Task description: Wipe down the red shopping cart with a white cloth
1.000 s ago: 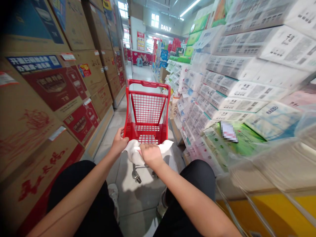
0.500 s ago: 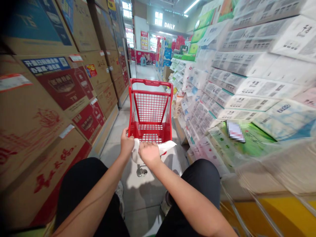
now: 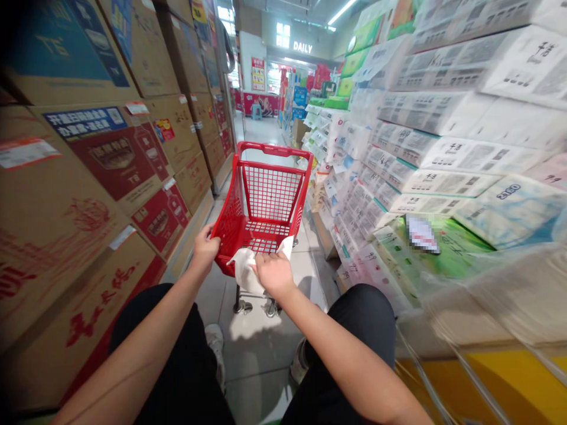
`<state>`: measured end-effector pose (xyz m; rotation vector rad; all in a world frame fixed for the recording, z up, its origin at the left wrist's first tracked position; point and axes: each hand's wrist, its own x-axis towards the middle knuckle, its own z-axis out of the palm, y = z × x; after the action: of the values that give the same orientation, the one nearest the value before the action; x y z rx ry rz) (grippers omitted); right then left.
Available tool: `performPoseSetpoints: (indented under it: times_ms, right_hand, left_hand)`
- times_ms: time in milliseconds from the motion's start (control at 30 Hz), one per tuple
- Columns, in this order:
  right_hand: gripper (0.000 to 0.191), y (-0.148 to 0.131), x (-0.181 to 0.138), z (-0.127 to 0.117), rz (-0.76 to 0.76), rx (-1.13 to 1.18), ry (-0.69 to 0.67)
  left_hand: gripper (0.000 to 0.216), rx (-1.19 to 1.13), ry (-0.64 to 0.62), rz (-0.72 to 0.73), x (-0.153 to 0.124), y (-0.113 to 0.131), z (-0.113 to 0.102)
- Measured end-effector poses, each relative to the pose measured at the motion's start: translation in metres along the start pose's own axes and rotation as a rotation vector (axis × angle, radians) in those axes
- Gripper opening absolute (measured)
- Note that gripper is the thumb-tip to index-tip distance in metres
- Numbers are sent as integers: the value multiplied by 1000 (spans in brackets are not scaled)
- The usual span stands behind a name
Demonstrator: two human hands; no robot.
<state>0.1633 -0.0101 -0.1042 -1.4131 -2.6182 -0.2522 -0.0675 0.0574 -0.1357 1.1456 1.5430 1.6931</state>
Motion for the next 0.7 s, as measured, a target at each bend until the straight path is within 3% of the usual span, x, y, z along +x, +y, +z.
performPoseSetpoints:
  times_ms: [233,333,433,700]
  right_hand:
    - [17,-26,0,0,-9,4,11]
    - [15,-28,1,0,-29,11,20]
    - [17,-27,2,-1,-43,40,25]
    - [26,-7,-8,-6,-61,20,-9]
  left_hand:
    - [55,49,168,57,-53,9,37]
    - [56,81,182,42,-63,14,44]
    - [63,56,87,18,-58,16,35]
    - [72,27,-134,-46,-10,17,-24]
